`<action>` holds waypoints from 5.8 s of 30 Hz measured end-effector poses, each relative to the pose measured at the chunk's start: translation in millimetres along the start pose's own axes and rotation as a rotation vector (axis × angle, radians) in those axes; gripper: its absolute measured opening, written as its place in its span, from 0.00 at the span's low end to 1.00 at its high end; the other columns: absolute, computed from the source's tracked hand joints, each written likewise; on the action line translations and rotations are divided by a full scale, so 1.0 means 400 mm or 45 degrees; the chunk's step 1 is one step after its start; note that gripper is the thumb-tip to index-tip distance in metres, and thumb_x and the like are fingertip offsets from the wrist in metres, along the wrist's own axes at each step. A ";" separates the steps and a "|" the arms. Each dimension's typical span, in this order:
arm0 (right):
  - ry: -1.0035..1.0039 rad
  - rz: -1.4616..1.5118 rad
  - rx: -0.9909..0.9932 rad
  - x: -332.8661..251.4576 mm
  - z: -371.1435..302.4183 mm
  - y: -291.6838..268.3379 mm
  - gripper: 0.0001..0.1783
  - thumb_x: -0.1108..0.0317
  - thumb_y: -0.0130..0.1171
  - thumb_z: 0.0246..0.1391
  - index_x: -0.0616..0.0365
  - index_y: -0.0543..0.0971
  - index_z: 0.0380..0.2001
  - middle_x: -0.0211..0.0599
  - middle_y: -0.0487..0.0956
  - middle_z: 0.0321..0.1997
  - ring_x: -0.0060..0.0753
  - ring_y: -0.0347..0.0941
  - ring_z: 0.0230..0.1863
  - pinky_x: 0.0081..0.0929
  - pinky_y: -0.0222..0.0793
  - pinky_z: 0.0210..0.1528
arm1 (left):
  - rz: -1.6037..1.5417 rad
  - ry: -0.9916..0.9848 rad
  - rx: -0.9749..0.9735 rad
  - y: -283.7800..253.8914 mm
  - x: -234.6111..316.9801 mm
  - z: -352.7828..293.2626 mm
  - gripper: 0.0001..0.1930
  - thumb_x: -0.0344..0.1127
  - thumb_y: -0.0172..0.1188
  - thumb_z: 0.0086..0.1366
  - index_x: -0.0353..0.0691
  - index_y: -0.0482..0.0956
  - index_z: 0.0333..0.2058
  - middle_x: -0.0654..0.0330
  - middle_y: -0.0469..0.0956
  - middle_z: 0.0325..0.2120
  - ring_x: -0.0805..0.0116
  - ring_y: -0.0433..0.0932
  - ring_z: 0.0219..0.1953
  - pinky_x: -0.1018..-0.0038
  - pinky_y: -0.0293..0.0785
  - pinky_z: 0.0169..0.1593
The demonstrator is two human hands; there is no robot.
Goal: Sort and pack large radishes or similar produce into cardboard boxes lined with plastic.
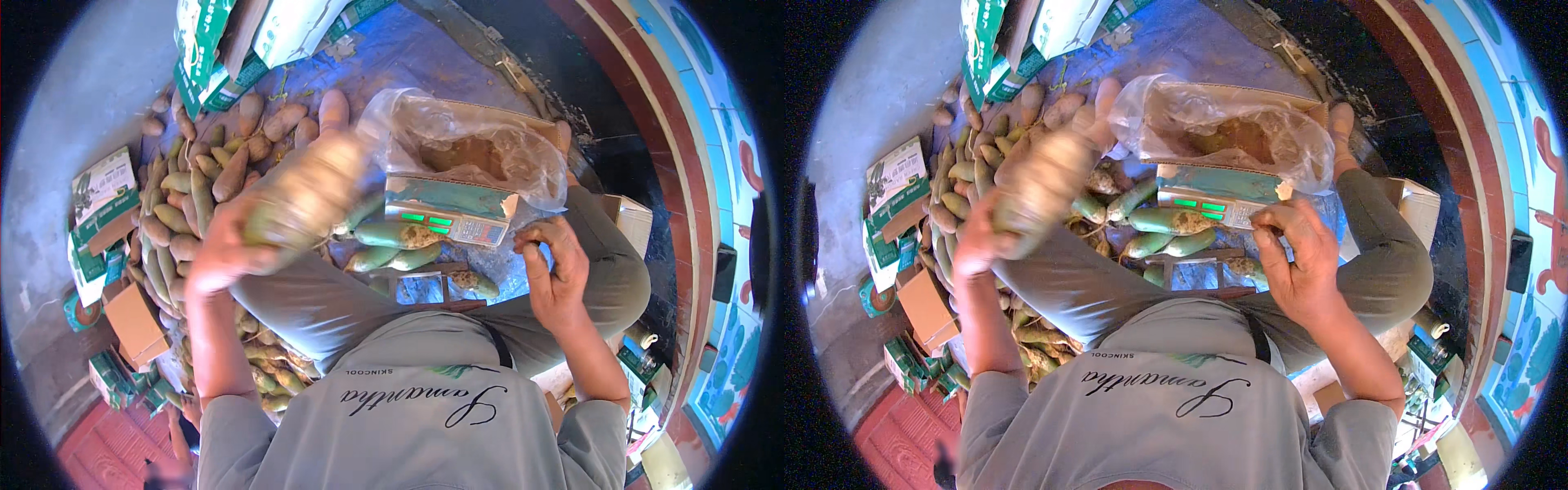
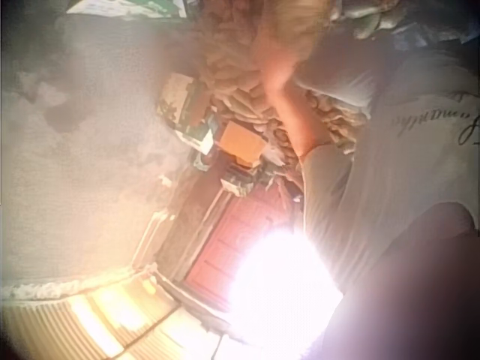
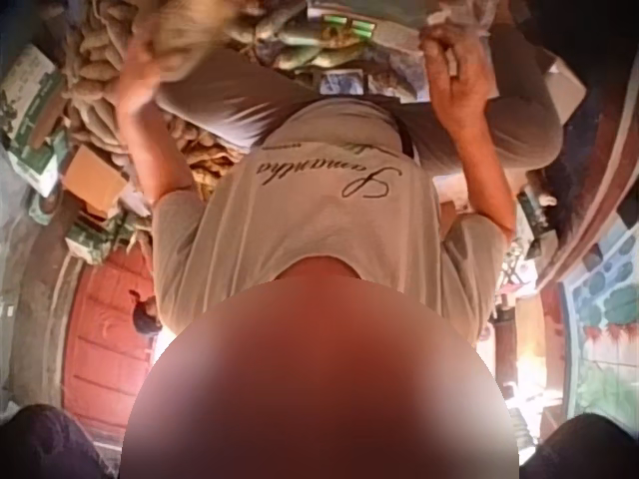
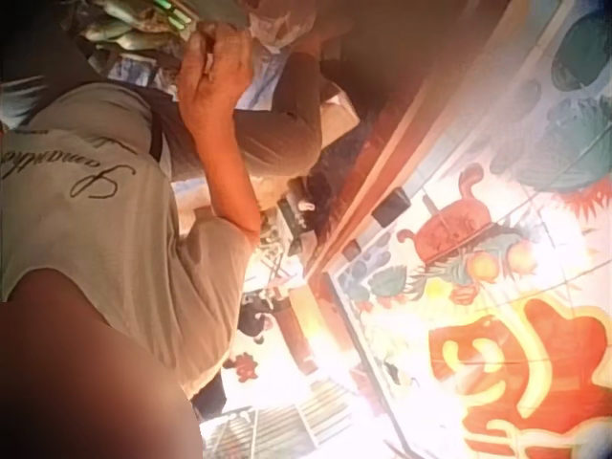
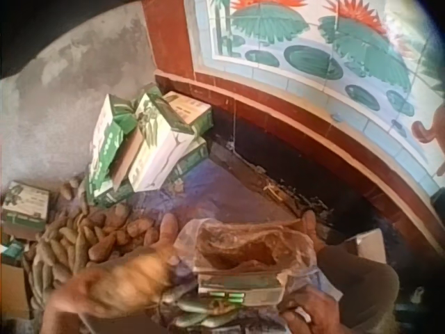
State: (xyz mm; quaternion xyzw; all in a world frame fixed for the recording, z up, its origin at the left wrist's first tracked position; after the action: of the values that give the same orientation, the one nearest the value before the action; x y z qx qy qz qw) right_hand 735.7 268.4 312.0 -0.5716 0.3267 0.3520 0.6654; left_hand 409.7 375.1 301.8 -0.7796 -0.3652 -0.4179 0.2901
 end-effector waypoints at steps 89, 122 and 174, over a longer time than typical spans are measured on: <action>0.346 -0.901 -1.141 0.499 0.288 0.295 0.19 0.58 0.51 0.46 0.61 0.74 0.39 0.45 0.72 0.45 0.44 0.69 0.46 0.38 0.65 0.46 | -0.547 0.054 0.202 0.189 0.034 0.326 0.06 0.29 0.46 0.61 0.34 0.71 0.34 0.60 0.75 0.28 0.77 0.72 0.28 0.82 0.67 0.33; 0.496 -0.234 -1.145 0.482 0.330 0.276 0.34 0.46 0.53 0.45 0.47 0.62 0.55 0.37 0.62 0.57 0.35 0.57 0.58 0.29 0.51 0.59 | -0.736 -0.005 0.294 0.209 0.016 0.331 0.07 0.32 0.48 0.61 0.38 0.74 0.33 0.63 0.77 0.28 0.82 0.70 0.27 0.84 0.66 0.28; 0.685 -0.740 -0.273 0.409 0.101 -0.146 0.23 0.68 0.59 0.36 0.64 0.70 0.39 0.47 0.75 0.29 0.45 0.72 0.31 0.30 0.66 0.38 | -0.156 0.087 0.551 0.193 -0.049 0.263 0.15 0.38 0.56 0.55 0.32 0.70 0.37 0.60 0.71 0.30 0.76 0.67 0.30 0.80 0.64 0.34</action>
State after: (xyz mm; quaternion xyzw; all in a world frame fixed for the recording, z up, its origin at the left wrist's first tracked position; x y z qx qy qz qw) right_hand 874.1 318.1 211.3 -0.7778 0.2755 0.0194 0.5645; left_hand 511.1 404.7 222.6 -0.6611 -0.4828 -0.3729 0.4368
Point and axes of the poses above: each hand's wrist, its own z-axis towards the middle knuckle, its own y-axis out of the palm, x = y × z, the point moved 5 cm from there along z, towards the middle knuckle
